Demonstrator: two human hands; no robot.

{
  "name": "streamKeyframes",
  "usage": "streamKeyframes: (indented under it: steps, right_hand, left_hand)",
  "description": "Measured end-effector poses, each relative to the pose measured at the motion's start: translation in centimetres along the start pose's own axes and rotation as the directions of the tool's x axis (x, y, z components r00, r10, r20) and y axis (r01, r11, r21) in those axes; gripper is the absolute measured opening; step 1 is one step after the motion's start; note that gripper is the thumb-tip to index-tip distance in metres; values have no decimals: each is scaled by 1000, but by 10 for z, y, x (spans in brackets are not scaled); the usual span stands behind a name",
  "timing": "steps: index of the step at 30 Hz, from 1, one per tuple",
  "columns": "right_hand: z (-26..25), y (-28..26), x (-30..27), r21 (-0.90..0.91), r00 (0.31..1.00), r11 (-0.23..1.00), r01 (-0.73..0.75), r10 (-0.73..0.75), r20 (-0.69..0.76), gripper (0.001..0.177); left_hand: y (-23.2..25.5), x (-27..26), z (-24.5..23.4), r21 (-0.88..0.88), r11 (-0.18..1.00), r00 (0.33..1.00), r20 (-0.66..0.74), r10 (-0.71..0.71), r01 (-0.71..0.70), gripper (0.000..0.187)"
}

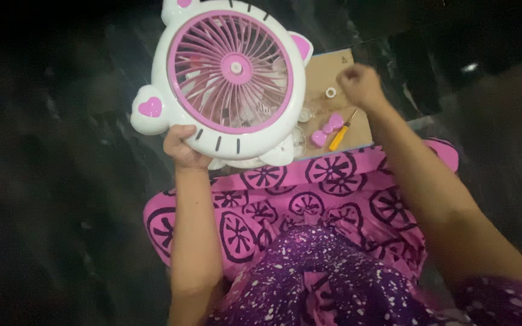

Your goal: The person disassembles two small bear-shaped electric fans by removing the front grilles and fan blades using a screwdriver. They then reassemble the fans by placing the blades and grilles back and securing them.

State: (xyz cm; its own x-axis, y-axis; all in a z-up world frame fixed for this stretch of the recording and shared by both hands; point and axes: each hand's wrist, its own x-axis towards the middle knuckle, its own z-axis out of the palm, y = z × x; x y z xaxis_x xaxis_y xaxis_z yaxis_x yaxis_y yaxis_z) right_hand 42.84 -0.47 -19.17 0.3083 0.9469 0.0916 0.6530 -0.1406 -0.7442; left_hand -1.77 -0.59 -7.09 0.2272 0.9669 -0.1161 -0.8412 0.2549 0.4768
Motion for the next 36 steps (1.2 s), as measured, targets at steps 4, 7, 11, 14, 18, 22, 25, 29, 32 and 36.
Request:
streamKeyframes:
  steps: [4, 7, 11, 14, 18, 22, 25, 29, 32, 36]
  right_hand:
    - [19, 4, -11, -235, 998, 970, 57, -51, 31, 41]
    - [15, -22, -13, -304, 995, 952, -33, 59, 78, 54]
    - [13, -31, -16, -348, 991, 937, 0, 46, 124, 34]
    - [13, -20, -18, -356, 990, 934, -40, 86, 115, 25]
    - [-5, -22, -7, -269, 994, 960, -80, 96, 47, 22]
    - [-43, -89, 1, 179, 993, 979, -94, 105, -55, 20]
    - [-68, -170, -12, 418, 998, 907, 48, -62, 21, 18]
    - [-64, -271, -37, 342, 915, 880, 331, -388, 113, 17]
    - [-57, -313, -49, 241, 881, 877, 416, -454, 133, 19]
    - [-56, -325, -58, 28, 721, 725, 689, -688, 75, 27]
  left_hand:
    - [-4, 3, -5, -25, 999, 999, 44, -19, 20, 58]
    - [-8, 7, -16, -8, 998, 998, 25, -65, 66, 57]
    - [-12, 8, -21, 9, 991, 991, 39, -131, 131, 60]
    - [-11, 8, -17, -18, 985, 985, 31, -171, 172, 62]
    - [-13, 7, -13, -19, 989, 988, 58, -146, 147, 67]
    - [-12, 5, -7, -30, 989, 982, 127, -141, 146, 68]
    - [-11, 2, -3, -44, 989, 983, 125, -136, 142, 68]
    - [-11, 1, 0, -53, 985, 980, 124, -155, 162, 67]
    - [-11, 3, 0, -62, 982, 977, 130, -167, 176, 65]
    - [-12, 3, -1, -87, 975, 971, 149, -189, 203, 65]
